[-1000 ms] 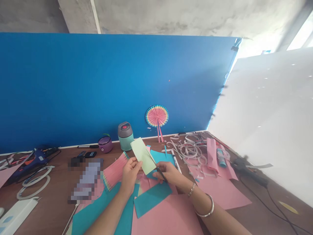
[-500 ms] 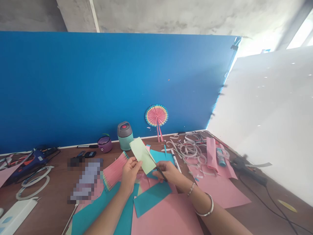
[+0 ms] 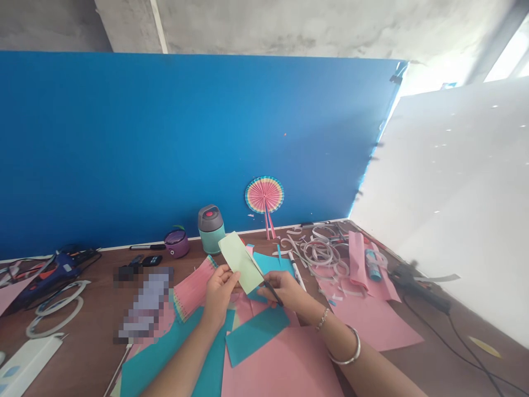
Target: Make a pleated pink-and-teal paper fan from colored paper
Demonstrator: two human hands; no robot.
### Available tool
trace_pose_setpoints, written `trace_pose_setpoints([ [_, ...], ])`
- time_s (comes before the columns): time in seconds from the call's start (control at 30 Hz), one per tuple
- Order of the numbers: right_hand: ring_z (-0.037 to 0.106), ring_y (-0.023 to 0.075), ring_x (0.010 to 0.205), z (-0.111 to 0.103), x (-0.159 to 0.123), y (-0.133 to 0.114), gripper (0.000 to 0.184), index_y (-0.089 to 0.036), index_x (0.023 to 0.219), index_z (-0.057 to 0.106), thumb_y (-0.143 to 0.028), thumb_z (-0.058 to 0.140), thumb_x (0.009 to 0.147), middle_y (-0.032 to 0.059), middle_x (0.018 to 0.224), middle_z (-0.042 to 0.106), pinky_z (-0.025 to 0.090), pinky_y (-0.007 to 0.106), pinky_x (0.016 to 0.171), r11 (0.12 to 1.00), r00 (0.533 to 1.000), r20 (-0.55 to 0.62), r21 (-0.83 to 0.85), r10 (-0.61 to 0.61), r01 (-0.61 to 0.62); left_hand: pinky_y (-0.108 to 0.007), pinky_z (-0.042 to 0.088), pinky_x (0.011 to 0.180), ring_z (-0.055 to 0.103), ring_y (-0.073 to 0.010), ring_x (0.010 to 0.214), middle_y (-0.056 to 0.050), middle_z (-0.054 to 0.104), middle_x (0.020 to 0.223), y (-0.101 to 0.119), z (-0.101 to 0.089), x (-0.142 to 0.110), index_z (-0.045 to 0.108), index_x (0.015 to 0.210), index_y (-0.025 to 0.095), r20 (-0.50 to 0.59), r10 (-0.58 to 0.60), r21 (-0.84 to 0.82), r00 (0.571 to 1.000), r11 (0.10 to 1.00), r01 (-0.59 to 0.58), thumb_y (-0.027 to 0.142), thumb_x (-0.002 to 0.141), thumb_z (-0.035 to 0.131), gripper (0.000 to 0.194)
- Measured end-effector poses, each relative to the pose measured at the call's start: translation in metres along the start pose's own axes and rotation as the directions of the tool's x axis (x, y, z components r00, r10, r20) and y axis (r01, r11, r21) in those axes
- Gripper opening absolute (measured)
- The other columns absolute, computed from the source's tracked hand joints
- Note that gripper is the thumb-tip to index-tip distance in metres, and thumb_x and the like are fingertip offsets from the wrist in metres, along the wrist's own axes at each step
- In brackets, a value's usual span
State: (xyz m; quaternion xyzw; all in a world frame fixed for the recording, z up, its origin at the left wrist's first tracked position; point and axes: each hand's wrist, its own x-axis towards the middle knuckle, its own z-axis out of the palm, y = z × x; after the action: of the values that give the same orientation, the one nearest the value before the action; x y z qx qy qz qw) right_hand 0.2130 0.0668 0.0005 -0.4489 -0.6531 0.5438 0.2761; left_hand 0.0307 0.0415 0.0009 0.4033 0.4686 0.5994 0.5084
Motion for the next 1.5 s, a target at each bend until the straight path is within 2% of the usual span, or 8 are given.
trace_pose_setpoints([
  [0.73,0.050,0.0109,0.041,-0.0004,-0.0021,-0.0054,0.032,-0.016,0.076,0.059,-0.045,0.070,0.066,-0.0049,0.048,0.051,0.034,0.022,0.042,1.000,1.000,-0.022,-0.025,0.009,-0.009,-0.030,0.053,0.060,0.069,-0.0216,0.067,-0.005,0.072,0.075,-0.0024,-0.0016,0.0016,0.058,0.092,0.016,0.022,0.014,-0.030,1.000,0.999,-0.013,0.041,0.067,0.072,0.039],
  [0.93,0.050,0.0102,0.041,-0.0010,-0.0026,-0.0036,0.029,-0.016,0.075,0.059,-0.042,0.070,0.067,-0.0057,0.049,0.050,0.036,0.021,0.043,0.999,1.000,-0.008,-0.030,0.018,-0.019,-0.030,0.053,0.062,0.070,-0.0239,0.073,-0.008,0.073,0.083,-0.0011,-0.0021,0.0008,0.060,0.096,0.015,0.026,-0.008,-0.034,1.000,0.999,0.009,0.046,0.069,0.071,0.043],
  [1.13,0.052,0.0111,0.044,-0.0011,-0.0023,-0.0048,0.029,-0.015,0.082,0.063,-0.039,0.071,0.067,-0.0058,0.047,0.049,0.040,0.022,0.046,0.999,0.999,0.044,-0.035,0.023,-0.022,-0.031,0.053,0.067,0.069,-0.0260,0.082,-0.012,0.073,0.092,-0.0031,-0.0022,0.0017,0.063,0.101,0.012,-0.021,-0.023,-0.058,1.000,0.998,0.022,0.049,0.071,0.068,0.048],
  [1.5,0.048,0.0086,0.044,0.0007,0.0003,0.0015,0.028,-0.016,0.084,0.064,-0.034,0.073,0.064,-0.0037,0.054,0.056,0.035,0.019,0.042,1.000,0.999,0.039,-0.024,-0.013,0.013,-0.028,0.050,0.055,0.068,-0.0231,0.067,-0.008,0.073,0.074,-0.0040,-0.0012,0.0013,0.066,0.087,0.011,0.044,-0.054,-0.039,0.998,0.998,0.056,0.049,0.070,0.069,0.042],
])
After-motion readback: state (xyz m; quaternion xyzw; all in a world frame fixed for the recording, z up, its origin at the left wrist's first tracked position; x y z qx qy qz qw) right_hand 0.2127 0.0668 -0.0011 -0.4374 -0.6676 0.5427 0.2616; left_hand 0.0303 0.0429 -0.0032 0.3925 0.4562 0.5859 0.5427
